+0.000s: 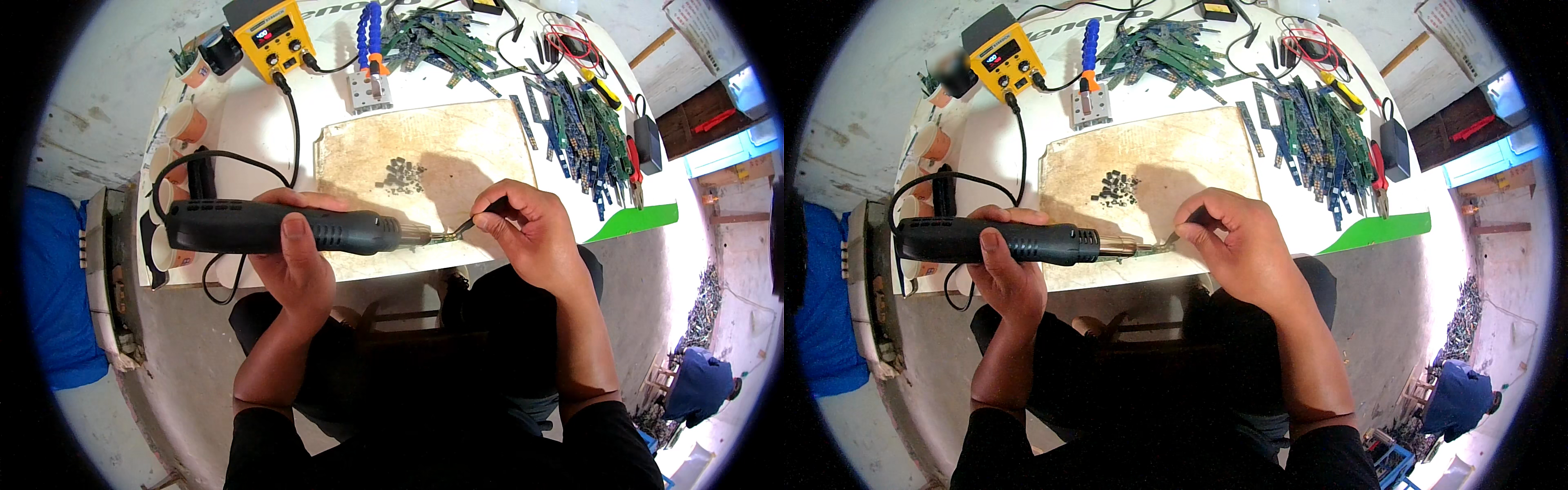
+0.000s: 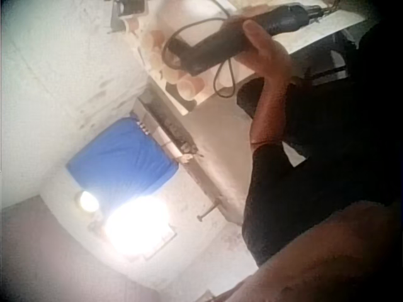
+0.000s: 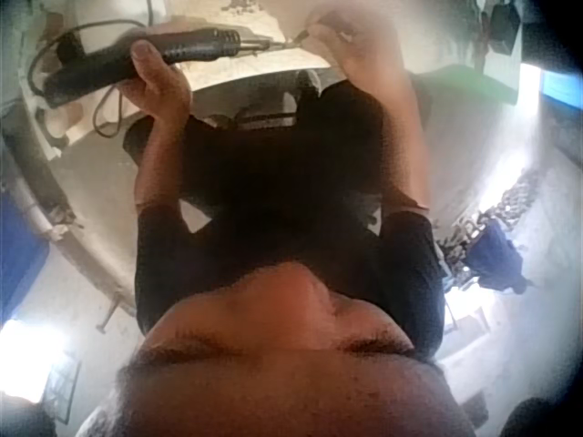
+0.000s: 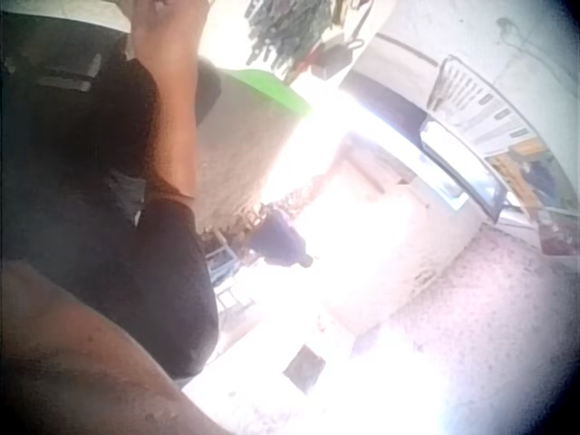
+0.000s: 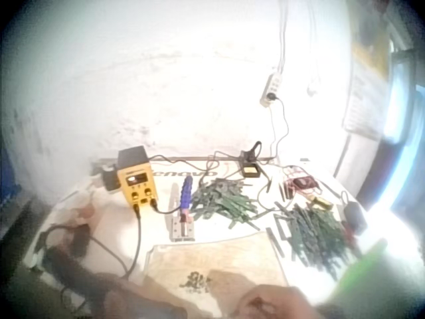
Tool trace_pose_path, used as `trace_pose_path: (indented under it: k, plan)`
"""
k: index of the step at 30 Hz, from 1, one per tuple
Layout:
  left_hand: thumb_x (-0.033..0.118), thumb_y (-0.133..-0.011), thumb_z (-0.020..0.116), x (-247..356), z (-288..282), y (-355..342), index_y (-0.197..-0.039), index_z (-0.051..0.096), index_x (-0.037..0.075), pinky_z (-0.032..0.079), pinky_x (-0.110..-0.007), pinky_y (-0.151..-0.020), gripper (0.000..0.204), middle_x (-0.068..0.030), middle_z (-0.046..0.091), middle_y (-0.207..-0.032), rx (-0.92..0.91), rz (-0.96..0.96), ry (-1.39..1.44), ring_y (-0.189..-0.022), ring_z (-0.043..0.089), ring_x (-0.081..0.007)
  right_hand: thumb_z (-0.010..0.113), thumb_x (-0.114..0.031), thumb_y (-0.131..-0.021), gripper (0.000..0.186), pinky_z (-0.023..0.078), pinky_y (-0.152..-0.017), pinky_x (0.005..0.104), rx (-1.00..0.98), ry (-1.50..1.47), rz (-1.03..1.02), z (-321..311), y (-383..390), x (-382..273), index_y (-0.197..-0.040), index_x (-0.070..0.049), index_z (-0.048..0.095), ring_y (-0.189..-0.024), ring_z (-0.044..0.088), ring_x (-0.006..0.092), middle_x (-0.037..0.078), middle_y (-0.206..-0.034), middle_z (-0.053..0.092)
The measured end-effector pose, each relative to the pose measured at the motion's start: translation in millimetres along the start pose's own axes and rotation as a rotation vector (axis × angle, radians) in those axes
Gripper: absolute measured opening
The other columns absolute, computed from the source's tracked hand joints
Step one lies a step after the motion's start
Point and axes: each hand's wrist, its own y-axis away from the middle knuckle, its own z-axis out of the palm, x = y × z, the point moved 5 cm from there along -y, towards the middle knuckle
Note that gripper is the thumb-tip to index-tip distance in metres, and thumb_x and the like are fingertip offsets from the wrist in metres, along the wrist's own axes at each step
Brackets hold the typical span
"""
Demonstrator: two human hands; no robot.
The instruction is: The person uses a hot air gun to heat a circuit board while holding it with tweezers. They remove small electronic components from the board and place them onto a work mat. The person repeats this process for multiple components on the same board.
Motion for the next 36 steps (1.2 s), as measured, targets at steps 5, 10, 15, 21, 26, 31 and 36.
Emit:
trace_pose_path:
  k: [5,10,15,21,26,31,36]
  plan:
    - [0.041,-0.103,0.052,-2.3,-0.1,0.1,-0.111,0.047,0.002,0.054,-0.036,-0.084,0.04,-0.0188,0.069,-0.088,0.002,-0.003,-0.002,-0.085,0.068,-0.0247,0.071,0.001,-0.09,0.006,0.048,-0.067,0.0257,0.009,0.0,0.009,0.8,0.5,1.4,-0.094,-0.001,0.066,-0.071,0.057,0.0094,0.005,-0.077,0.064]
    - [0.04,-0.103,0.053,-1.7,-0.5,1.0,-0.111,0.048,0.002,0.054,-0.036,-0.083,0.039,-0.0185,0.069,-0.087,-0.007,-0.004,0.0,-0.084,0.068,-0.025,0.071,0.001,-0.09,0.006,0.048,-0.067,0.0256,0.004,0.01,0.008,0.9,-0.2,1.1,-0.094,-0.002,0.067,-0.071,0.057,0.0091,0.005,-0.077,0.065]
    - [0.039,-0.103,0.053,-3.6,0.2,1.1,-0.112,0.048,0.003,0.055,-0.035,-0.082,0.037,-0.0179,0.07,-0.087,-0.007,-0.014,0.003,-0.084,0.069,-0.0243,0.07,0.0,-0.091,0.005,0.048,-0.066,0.0254,0.01,0.016,0.004,0.1,-0.3,2.8,-0.094,-0.002,0.067,-0.072,0.057,0.0086,0.004,-0.077,0.064]
    - [0.038,-0.103,0.053,-2.4,-1.9,0.2,-0.111,0.049,0.003,0.055,-0.035,-0.081,0.036,-0.0185,0.07,-0.088,-0.009,-0.004,0.001,-0.083,0.069,-0.0244,0.07,0.001,-0.091,0.005,0.047,-0.067,0.0245,0.009,-0.001,0.017,0.5,-0.1,-0.3,-0.094,-0.001,0.066,-0.073,0.056,0.0077,0.004,-0.079,0.065]
    - [0.038,-0.103,0.052,-2.5,-1.2,-0.5,-0.111,0.048,0.003,0.055,-0.035,-0.081,0.036,-0.0185,0.07,-0.088,-0.002,-0.008,0.005,-0.082,0.069,-0.0239,0.07,0.002,-0.091,0.006,0.047,-0.067,0.0241,-0.011,-0.043,0.033,1.3,0.3,1.8,-0.095,-0.001,0.066,-0.073,0.056,0.0074,0.004,-0.08,0.065]
    - [0.037,-0.103,0.051,-2.8,1.0,1.8,-0.112,0.048,0.003,0.055,-0.035,-0.082,0.035,-0.0181,0.07,-0.089,0.021,-0.037,-0.016,-0.084,0.068,-0.024,0.07,0.001,-0.091,0.006,0.049,-0.069,0.0256,-0.012,-0.031,0.009,-1.3,0.7,3.1,-0.096,0.0,0.066,-0.075,0.058,0.0081,0.005,-0.082,0.066]
    - [0.036,-0.104,0.051,-2.0,-1.5,1.8,-0.112,0.047,0.002,0.055,-0.035,-0.083,0.035,-0.018,0.069,-0.088,0.026,-0.047,0.017,-0.084,0.068,-0.0238,0.07,0.0,-0.091,0.007,0.05,-0.071,0.0264,-0.009,-0.061,0.025,1.9,0.3,2.5,-0.097,-0.001,0.066,-0.076,0.059,0.0095,0.006,-0.083,0.068]
